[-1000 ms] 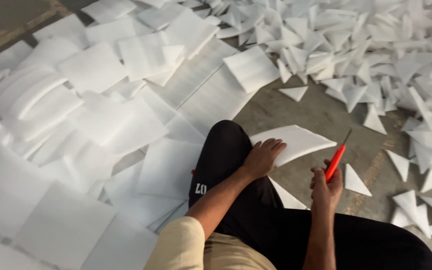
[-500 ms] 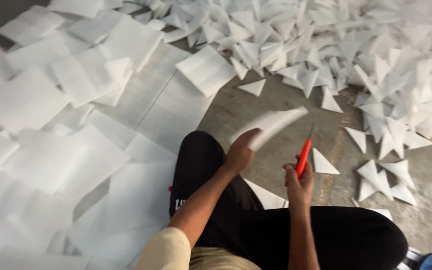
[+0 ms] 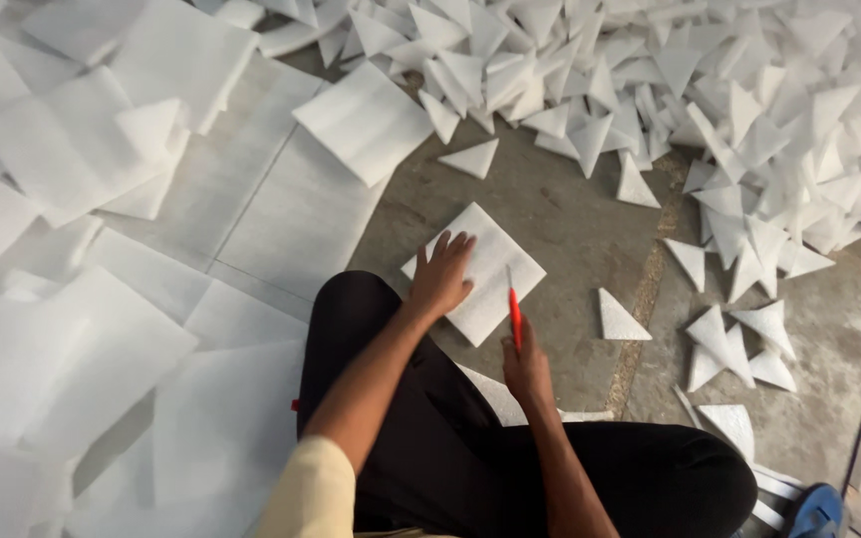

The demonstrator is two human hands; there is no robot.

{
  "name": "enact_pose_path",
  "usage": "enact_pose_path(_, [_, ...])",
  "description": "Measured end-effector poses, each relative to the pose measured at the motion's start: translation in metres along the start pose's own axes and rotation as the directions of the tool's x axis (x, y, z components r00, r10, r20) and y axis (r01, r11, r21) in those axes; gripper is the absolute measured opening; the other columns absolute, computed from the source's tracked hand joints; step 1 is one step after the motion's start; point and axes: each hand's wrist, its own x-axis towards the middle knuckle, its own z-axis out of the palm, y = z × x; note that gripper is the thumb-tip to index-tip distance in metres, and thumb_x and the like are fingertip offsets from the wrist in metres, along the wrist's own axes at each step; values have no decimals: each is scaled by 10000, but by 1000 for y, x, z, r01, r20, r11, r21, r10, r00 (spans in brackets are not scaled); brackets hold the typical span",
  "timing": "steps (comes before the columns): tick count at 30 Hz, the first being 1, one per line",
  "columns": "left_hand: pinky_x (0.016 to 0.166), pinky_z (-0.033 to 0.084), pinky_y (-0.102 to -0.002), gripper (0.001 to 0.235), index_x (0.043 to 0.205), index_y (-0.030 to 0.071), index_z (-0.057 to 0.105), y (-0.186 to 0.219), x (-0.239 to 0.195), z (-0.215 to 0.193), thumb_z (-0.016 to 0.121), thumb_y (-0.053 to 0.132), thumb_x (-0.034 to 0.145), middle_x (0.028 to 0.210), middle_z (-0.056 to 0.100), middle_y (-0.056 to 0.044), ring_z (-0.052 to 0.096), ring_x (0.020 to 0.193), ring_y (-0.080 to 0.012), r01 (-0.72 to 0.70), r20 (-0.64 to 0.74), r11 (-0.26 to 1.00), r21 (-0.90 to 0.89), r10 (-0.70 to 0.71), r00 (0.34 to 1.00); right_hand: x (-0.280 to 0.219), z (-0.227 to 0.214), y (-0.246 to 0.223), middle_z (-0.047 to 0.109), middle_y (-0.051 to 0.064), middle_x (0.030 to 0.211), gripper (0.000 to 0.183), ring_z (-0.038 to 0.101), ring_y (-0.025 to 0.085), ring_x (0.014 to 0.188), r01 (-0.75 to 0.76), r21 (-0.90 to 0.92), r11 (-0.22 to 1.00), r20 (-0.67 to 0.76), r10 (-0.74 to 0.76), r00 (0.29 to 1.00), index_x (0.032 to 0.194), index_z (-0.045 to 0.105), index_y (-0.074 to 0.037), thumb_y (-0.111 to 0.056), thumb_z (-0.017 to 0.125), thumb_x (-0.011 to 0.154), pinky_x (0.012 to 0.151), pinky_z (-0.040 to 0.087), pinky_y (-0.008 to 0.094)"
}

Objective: The person sits on the floor and uses a utility knife to cut square white foam sheets into smaller triangular pieces. The person repeatedly picks up a sheet, cuts it diagonally, and discards the resulting pieces onto a growing pile on the floor.

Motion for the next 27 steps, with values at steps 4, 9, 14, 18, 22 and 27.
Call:
enact_pose_path(4, [1167,230,-719,1002,1586,165,283,-13,20,-8,864,350,791,1691,173,-28,184,1533,-363,17,469,980,196,-109,876,29,3,-36,712,320,1006,652,695,511,898,1,-226,974,93,20,995,1611,307,-197,-223,558,1010,756,547,577])
enact_pose_path(9, [1156,320,-667,1149,1607,165,248,-11,23,0,918,427,711,1708,150,-33,182,1527,-420,52,468,971,235,-160,869,78,16,-76,719,295,1008,726,705,502,854,145,-275,951,120,-115,986,1608,266,-204,-120,538,940,721,550,590])
enact_pose_path(14, [1136,323,-684,1249,1615,178,208,-8,27,4,945,483,654,1702,121,-32,160,1516,-433,65,472,964,259,-185,862,134,32,-97,727,278,945,700,716,467,845,109,-381,918,196,-35,980,1625,252,-232,-148,525,986,729,549,575])
enact_pose_path(18, [1112,344,-700,1247,1605,157,235,-11,29,2,949,490,638,1691,158,-59,194,1502,-433,71,443,970,234,-171,880,157,40,-105,733,279,961,671,719,461,863,88,-397,914,217,0,976,1622,260,-233,-170,507,1001,776,555,570])
enact_pose_path(22, [1086,361,-713,1244,1592,143,261,-11,28,1,958,477,616,1680,189,-71,223,1489,-436,72,414,975,211,-156,897,170,47,-105,729,267,1021,654,715,466,876,47,-407,912,221,48,974,1605,281,-257,-188,499,992,781,560,570])
enact_pose_path(27, [1075,365,-725,1237,1580,134,281,-11,27,-2,962,475,606,1674,207,-82,237,1490,-437,66,391,975,212,-146,909,184,48,-111,732,280,1005,627,708,477,893,102,-431,896,212,-9,977,1579,361,-221,-192,528,975,812,554,578])
